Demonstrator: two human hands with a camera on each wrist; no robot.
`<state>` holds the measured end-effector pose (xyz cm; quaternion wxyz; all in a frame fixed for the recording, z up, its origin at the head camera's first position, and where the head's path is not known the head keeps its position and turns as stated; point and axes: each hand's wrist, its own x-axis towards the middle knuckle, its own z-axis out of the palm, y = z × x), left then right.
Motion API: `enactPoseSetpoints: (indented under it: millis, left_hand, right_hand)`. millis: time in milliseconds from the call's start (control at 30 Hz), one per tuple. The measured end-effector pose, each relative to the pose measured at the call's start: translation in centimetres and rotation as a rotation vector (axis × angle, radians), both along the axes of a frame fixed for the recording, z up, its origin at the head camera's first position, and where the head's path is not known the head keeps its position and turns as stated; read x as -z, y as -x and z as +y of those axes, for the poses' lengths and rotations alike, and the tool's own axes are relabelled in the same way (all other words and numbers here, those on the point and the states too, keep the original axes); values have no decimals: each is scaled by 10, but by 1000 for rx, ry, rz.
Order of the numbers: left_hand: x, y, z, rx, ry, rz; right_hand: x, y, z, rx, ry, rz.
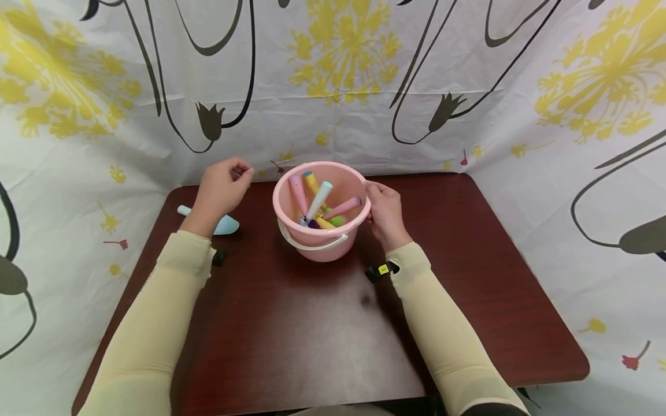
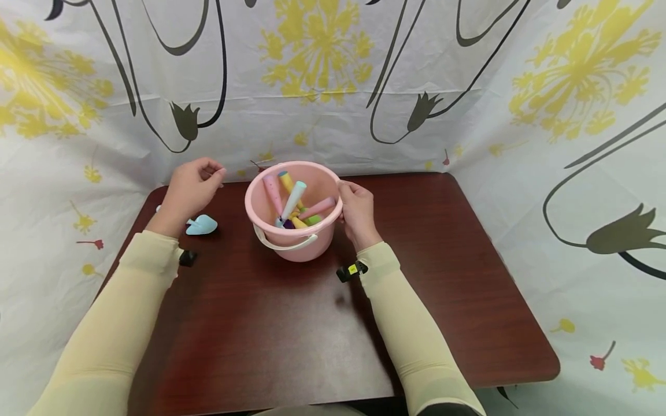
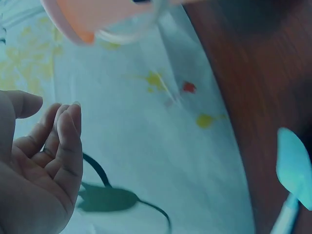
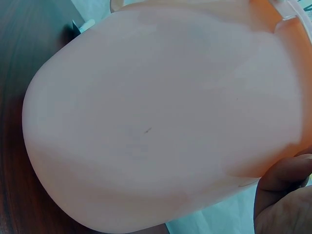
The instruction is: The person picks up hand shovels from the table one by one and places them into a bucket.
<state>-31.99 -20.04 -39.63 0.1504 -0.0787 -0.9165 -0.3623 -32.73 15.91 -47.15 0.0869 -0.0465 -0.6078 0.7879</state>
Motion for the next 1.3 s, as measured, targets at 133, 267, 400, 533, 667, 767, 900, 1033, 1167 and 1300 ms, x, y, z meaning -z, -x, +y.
enactPoseSetpoints:
  millis: [133, 267, 400, 533, 667, 767, 900, 1033, 1167, 1300]
  left_hand:
    - [14, -1, -29, -46, 17, -18]
    - [31, 0, -62, -93, 43, -50]
    - [50, 3, -89, -135, 81, -117]
    - [67, 5, -105, -144, 136, -199]
    - [83, 9, -120, -122, 215, -212]
    - [90, 12, -130, -106, 290, -181]
    - [98, 13, -140, -91, 387, -172]
    - [107, 13, -145, -82, 461, -219]
    - [114, 13, -149, -92, 495, -247]
    - [116, 12, -153, -82, 511, -245]
  right_hand:
    - [0, -1, 0, 2, 5, -3]
    - [-1, -2, 0, 0, 4, -3]
    - [-2, -1, 1, -5, 5, -3]
    - [-2, -1, 1, 0, -2, -10]
    - [-2, -2, 1, -3, -15, -11]
    - [-3, -2, 1, -8, -24, -11]
    - [-3, -3, 1, -8, -30, -15]
    - [-3, -3, 0, -10, -28, -13]
    - [-3, -2, 0, -18, -23, -4]
    - [-3, -2, 0, -11, -22, 0]
